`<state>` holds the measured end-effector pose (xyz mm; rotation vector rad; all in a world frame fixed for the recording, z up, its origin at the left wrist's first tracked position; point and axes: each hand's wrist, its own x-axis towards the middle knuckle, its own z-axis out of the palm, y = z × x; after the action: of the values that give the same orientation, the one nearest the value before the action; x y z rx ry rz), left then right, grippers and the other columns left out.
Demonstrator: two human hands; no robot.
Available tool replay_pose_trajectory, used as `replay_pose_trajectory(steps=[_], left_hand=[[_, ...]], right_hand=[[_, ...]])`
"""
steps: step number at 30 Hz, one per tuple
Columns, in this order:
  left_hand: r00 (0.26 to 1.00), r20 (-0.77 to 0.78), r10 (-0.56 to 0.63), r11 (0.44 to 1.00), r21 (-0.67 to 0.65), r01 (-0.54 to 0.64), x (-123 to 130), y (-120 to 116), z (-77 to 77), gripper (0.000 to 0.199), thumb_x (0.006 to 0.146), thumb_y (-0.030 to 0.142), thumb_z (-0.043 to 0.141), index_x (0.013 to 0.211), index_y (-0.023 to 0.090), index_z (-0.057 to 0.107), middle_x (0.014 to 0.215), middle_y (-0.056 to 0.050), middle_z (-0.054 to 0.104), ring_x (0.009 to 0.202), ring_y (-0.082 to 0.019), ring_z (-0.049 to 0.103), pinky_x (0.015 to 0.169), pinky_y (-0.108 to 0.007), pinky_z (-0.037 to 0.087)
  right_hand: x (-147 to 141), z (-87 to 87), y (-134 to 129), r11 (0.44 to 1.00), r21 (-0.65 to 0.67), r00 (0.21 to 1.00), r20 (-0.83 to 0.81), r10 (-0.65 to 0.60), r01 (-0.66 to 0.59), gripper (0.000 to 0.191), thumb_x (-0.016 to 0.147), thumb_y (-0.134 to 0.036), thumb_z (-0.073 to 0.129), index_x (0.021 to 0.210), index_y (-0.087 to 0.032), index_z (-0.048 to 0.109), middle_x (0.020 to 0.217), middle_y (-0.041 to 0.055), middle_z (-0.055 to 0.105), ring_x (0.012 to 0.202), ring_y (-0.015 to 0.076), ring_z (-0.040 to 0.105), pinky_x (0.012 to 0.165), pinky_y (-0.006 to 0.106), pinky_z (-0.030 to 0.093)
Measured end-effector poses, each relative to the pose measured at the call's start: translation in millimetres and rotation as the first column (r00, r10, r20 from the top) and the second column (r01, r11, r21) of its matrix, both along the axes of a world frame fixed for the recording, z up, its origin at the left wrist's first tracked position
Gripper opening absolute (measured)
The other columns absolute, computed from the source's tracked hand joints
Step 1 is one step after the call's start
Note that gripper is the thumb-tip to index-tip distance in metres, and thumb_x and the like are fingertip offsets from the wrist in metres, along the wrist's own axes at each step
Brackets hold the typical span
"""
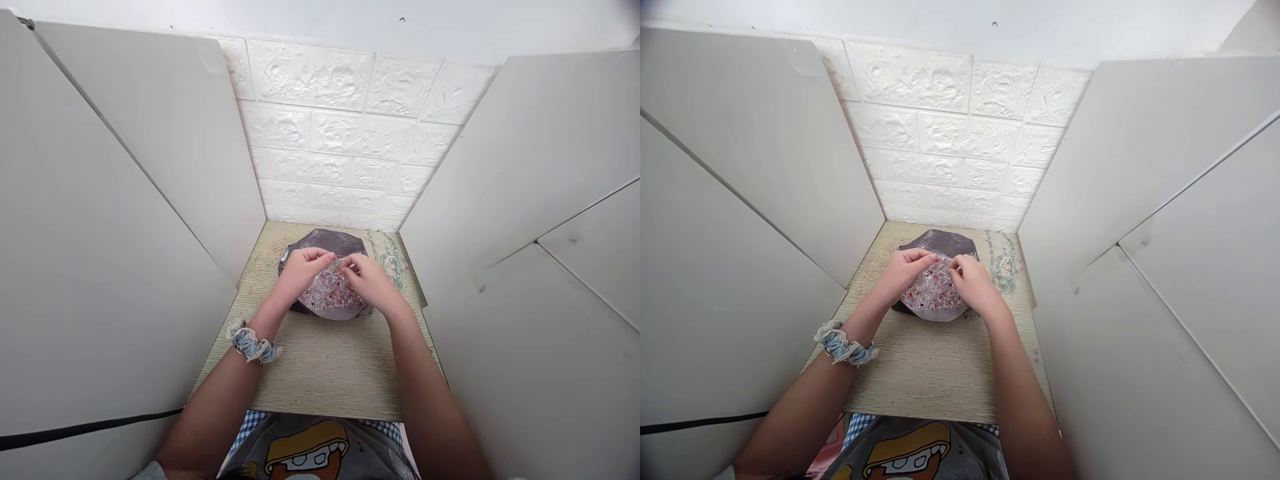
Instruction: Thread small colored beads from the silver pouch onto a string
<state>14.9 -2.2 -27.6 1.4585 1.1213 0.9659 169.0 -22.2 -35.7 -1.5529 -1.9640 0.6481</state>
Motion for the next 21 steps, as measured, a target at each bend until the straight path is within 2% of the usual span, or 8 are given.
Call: replay_pose_trajectory(steps=[5, 7, 9, 12, 13, 15, 17, 21], left_hand=[[0.984, 0.167, 0.063, 0.994, -0.098, -0.047, -2, -2, 3.1, 0.029, 0.065, 0.04, 0.059, 0.074, 0.012, 0.059, 0.047, 0.005, 0.043, 0.037, -0.002, 0.026, 0.035, -0.017, 0.017], [0.966, 0.244, 0.082, 0.99, -0.132, -0.051, -2, -2, 4.4, 0.026, 0.066, 0.039, 0.058, 0.073, 0.014, 0.056, 0.042, 0.008, 0.031, 0.033, -0.001, 0.019, 0.033, -0.017, 0.013], [0.936, 0.344, 0.076, 0.989, -0.148, -0.026, -2, -3, 5.6, 0.018, 0.068, 0.033, 0.056, 0.071, 0.016, 0.052, 0.041, 0.009, 0.026, 0.032, -0.002, 0.02, 0.032, -0.015, 0.014], [0.874, 0.485, 0.036, 0.988, -0.149, 0.042, -4, -3, 7.5, 0.011, 0.068, 0.024, 0.052, 0.068, 0.016, 0.044, 0.049, 0.006, 0.039, 0.037, -0.003, 0.038, 0.035, -0.015, 0.026], [0.86, 0.511, 0.025, 0.986, -0.153, 0.062, -5, -3, 8.2, 0.01, 0.067, 0.022, 0.051, 0.067, 0.016, 0.043, 0.056, 0.004, 0.045, 0.041, -0.004, 0.044, 0.036, -0.015, 0.028], [0.838, 0.545, 0.009, 0.981, -0.167, 0.098, -7, -2, 9.4, 0.009, 0.066, 0.019, 0.048, 0.065, 0.015, 0.04, 0.065, 0.001, 0.051, 0.042, -0.004, 0.044, 0.033, -0.014, 0.024], [0.821, 0.571, -0.005, 0.969, -0.199, 0.144, -9, -2, 10.2, 0.009, 0.065, 0.018, 0.047, 0.064, 0.015, 0.038, 0.06, 0.003, 0.046, 0.036, -0.001, 0.034, 0.03, -0.014, 0.015], [0.84, 0.542, -0.029, 0.941, -0.269, 0.206, -11, -1, 9.5, 0.014, 0.068, 0.02, 0.046, 0.061, 0.017, 0.034, 0.048, 0.008, 0.02, 0.034, -0.001, 0.014, 0.032, -0.015, 0.006]], right_hand=[[-6, -2.7, -6, 0.992, -0.125, 0.937, 0.341, 0.072, -0.031, 0.019, 0.066, -0.004, 0.039, 0.053, -0.014, 0.049, 0.07, 0.0024, 0.048, 0.062, 0.0089, 0.042, 0.06, 0.022, 0.03], [-8, -5.0, -7, 0.987, -0.162, 0.908, 0.411, 0.081, -0.015, 0.019, 0.064, -0.003, 0.04, 0.051, -0.014, 0.047, 0.069, 0.0028, 0.047, 0.06, 0.0085, 0.041, 0.056, 0.021, 0.029], [-9, -7.0, -8, 0.981, -0.195, 0.891, 0.443, 0.099, -0.013, 0.017, 0.064, -0.002, 0.041, 0.052, -0.013, 0.049, 0.07, 0.0032, 0.049, 0.06, 0.0082, 0.042, 0.055, 0.021, 0.028], [-11, -8.6, -7, 0.97, -0.241, 0.865, 0.485, 0.13, -0.01, 0.015, 0.065, -0.003, 0.045, 0.058, -0.013, 0.054, 0.07, 0.0037, 0.05, 0.061, 0.0084, 0.044, 0.055, 0.02, 0.029], [-11, -9.0, -7, 0.968, -0.252, 0.855, 0.5, 0.137, -0.007, 0.015, 0.065, -0.003, 0.045, 0.06, -0.013, 0.055, 0.07, 0.0038, 0.051, 0.061, 0.0086, 0.045, 0.055, 0.02, 0.029], [-12, -9.9, -6, 0.965, -0.262, 0.84, 0.524, 0.139, 0.004, 0.015, 0.066, -0.003, 0.046, 0.063, -0.013, 0.057, 0.072, 0.0042, 0.052, 0.063, 0.0089, 0.047, 0.055, 0.02, 0.029], [-13, -11.1, -6, 0.962, -0.271, 0.833, 0.536, 0.137, 0.016, 0.015, 0.067, -0.002, 0.046, 0.066, -0.012, 0.058, 0.074, 0.005, 0.053, 0.065, 0.0091, 0.049, 0.056, 0.019, 0.03], [-15, -13.3, -8, 0.961, -0.274, 0.817, 0.563, 0.127, 0.039, 0.015, 0.07, -0.004, 0.045, 0.071, -0.012, 0.058, 0.077, 0.0066, 0.055, 0.067, 0.0104, 0.051, 0.057, 0.02, 0.031]])
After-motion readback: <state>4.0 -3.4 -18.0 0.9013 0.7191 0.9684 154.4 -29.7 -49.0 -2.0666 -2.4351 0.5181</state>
